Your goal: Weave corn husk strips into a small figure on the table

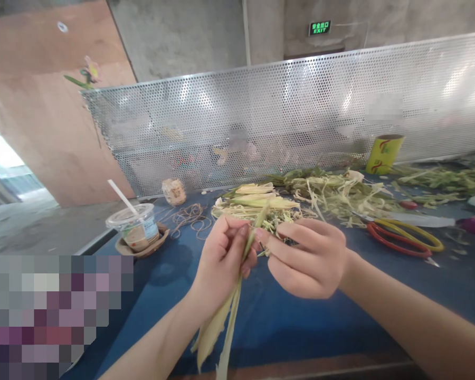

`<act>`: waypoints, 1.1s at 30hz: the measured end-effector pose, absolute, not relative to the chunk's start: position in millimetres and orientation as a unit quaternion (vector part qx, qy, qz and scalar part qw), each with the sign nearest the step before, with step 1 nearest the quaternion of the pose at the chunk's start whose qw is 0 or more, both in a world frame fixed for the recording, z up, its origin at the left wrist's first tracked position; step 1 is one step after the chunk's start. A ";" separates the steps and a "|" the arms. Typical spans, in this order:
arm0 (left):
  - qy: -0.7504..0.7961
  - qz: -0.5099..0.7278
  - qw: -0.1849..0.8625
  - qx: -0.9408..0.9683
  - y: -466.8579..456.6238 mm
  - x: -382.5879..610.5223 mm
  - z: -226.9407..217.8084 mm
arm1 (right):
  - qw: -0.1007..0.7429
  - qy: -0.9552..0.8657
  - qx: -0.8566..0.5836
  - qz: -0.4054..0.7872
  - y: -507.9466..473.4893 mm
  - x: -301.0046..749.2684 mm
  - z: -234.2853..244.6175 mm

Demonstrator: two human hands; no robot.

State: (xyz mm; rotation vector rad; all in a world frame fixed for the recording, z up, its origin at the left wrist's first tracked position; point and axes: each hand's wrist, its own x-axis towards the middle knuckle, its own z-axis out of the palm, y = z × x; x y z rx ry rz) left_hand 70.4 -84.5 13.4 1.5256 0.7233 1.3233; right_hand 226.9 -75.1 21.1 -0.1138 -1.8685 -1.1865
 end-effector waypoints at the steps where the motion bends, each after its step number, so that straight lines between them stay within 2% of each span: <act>1: 0.303 0.544 0.481 0.618 -83.9 69.8 13.7 | 0.451 -0.760 -0.050 -0.466 -75.1 227.1 20.9; 5: 0.317 0.552 0.483 0.602 -81.3 67.3 14.3 | 0.473 -0.791 -0.087 -0.379 -73.3 226.6 18.4; 9: 0.328 0.560 0.473 0.596 -79.6 67.9 14.5 | 0.497 -0.827 -0.129 -0.230 -68.4 224.6 12.9; 18: 0.298 0.579 0.462 0.602 -80.5 65.9 17.5 | 0.617 -0.763 -0.194 0.002 -70.1 218.5 16.0; 25: 0.283 0.478 0.556 0.618 -81.9 59.8 24.4 | 0.626 -0.716 -0.267 0.156 -65.7 217.1 19.8; 28: 0.315 0.489 0.496 0.645 -81.0 60.0 25.1 | 0.618 -0.701 -0.289 0.207 -64.6 216.8 21.3; 33: 0.384 0.491 0.313 0.717 -76.0 57.4 22.1 | 0.607 -0.690 -0.302 0.254 -64.5 215.5 22.5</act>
